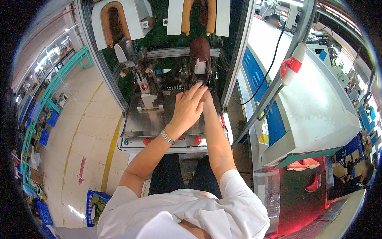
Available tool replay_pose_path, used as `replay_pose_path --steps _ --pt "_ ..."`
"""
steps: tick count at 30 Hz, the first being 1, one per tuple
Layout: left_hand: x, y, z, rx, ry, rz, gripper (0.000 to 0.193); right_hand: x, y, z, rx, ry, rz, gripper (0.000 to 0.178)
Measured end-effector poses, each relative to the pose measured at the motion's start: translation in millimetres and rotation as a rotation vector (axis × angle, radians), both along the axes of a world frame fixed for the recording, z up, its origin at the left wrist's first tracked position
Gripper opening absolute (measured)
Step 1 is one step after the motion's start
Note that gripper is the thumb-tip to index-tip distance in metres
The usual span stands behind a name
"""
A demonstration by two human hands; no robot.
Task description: Operating a heat-setting or lasting machine to shape shoe uppers.
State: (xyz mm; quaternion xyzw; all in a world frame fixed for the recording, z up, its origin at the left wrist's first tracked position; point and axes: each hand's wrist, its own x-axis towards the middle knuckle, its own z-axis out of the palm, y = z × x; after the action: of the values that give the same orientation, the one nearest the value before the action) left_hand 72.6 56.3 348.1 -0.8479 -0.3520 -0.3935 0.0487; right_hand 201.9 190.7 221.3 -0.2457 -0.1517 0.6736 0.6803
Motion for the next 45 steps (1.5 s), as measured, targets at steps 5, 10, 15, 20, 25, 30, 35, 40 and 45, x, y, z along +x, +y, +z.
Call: replay_pose_path --steps 5,10,15,20,25,30,35,40,45 --pt "-1 -9 -10 0.0 0.003 -0.129 0.038 16 3 -7 -0.035 -0.02 -0.096 0.027" --pt "-48 -43 -112 -0.507 -0.229 -0.365 0.024 47 -57 -76 0.052 -0.848 -0.682 0.034" --pt "-74 -102 -256 -1.143 -0.066 -0.405 0.024 118 -167 -172 -0.748 -1.508 -0.502 0.071" --pt "-66 -140 -323 -1.444 -0.107 -0.474 0.022 105 -156 -158 -0.75 -1.237 -0.487 0.085" --pt "-64 -142 -322 -1.177 0.093 -0.309 0.021 89 -158 -141 -0.854 -1.499 -0.329 0.086" --pt "-62 -143 -331 -1.065 0.088 -0.336 0.021 98 -155 -161 -0.818 -1.443 -0.374 0.079" --pt "-57 -147 -317 -1.025 -0.012 -0.312 0.021 104 -156 -183 -0.702 -1.281 -0.701 0.06" --pt "-58 -146 -317 -1.154 0.098 -0.269 0.019 89 -155 -169 -0.796 -1.248 -0.852 0.039" --pt "-58 -146 -321 -1.094 0.221 -0.286 0.021 73 -154 -159 -0.903 -1.329 -0.967 0.027"
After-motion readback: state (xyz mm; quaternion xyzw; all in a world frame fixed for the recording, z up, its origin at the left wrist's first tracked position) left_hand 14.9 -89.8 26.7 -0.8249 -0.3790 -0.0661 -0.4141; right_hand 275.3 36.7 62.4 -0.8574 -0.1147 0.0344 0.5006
